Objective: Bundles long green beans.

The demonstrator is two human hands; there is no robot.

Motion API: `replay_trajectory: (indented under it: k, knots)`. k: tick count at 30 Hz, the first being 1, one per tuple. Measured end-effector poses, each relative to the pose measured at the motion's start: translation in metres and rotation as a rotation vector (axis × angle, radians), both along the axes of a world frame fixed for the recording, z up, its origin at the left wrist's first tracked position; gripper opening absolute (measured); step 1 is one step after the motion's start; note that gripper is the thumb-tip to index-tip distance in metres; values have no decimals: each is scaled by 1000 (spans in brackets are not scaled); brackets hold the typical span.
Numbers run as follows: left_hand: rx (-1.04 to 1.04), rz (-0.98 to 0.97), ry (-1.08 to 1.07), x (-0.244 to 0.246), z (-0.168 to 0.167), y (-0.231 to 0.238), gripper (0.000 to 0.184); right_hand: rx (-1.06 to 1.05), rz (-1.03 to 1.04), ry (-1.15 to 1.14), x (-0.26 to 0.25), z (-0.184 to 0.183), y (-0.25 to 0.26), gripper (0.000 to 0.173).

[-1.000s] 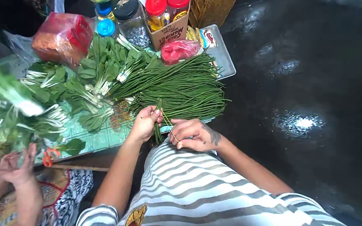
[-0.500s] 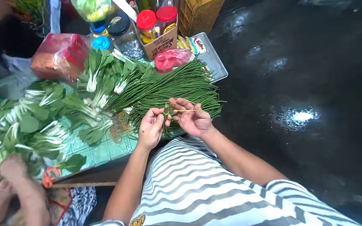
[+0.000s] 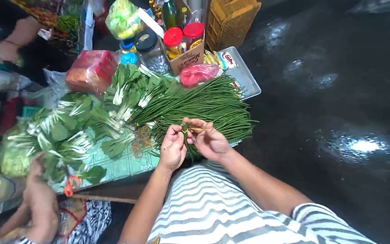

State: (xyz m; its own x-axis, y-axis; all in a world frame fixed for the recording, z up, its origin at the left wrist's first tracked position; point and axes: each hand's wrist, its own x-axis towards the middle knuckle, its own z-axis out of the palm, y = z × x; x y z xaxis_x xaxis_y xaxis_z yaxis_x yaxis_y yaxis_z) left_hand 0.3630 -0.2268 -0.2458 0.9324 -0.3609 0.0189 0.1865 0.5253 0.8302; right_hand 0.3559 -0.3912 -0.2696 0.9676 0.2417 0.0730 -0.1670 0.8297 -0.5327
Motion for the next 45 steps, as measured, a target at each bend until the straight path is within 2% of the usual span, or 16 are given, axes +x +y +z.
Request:
replay_trajectory:
  k: [4,6,7,8,11,14,17,22,24,26,28,33,37,38,41,45]
  knots:
    - [716,50,-440,11,11,-1,20,-743,-233,-454,31,36,-18,20]
    - [808,55,-390,13,16,0,20,-1188,-360,-798,31,38,-28,13]
    - [694,47,-250,13,18,1,17,-1250,-383,-891,25,33,-30,13]
    - [481,29,-69,13,18,3,17,-1153,-361,-868,17,23,-28,14]
    - [-170,2,210,4,9,5,18,-337,-168,-396,-1,-3,-7,10]
    - [-263,32,118,-9,0,3,16,76,47,-24,-4,4,6,33]
    - [91,87,-151,-7,0,9,17,-199,36,-106,10,24,2,40]
    - [687,199,-478,-11,13,18,14,-1053,-171,-562,33,46,-12,24]
    - [791,211,-482,-14,15,20,18,-1025,-128,-559,35,49,-13,16]
    - [741,205,-413,-16,16,20,25,-825,-55,-472,32,49,-10,20]
    - [664,200,-358,-17,15,21,31,-913,-72,-509,29,49,-7,28]
    - [582,270,-266,-23,18,24,23,-1022,-138,-558,32,67,1,18]
    - [116,220,5,-22,30,32,25,-876,136,-484,22,39,30,85]
    - [9,215,45,-21,36,36,26,-837,241,-448,13,21,41,83]
    - [-179,256,31,-11,50,64,35,-832,509,-398,-8,-24,59,33]
    - [-284,415,34,2,45,113,41,-1030,561,-333,-13,-37,43,26]
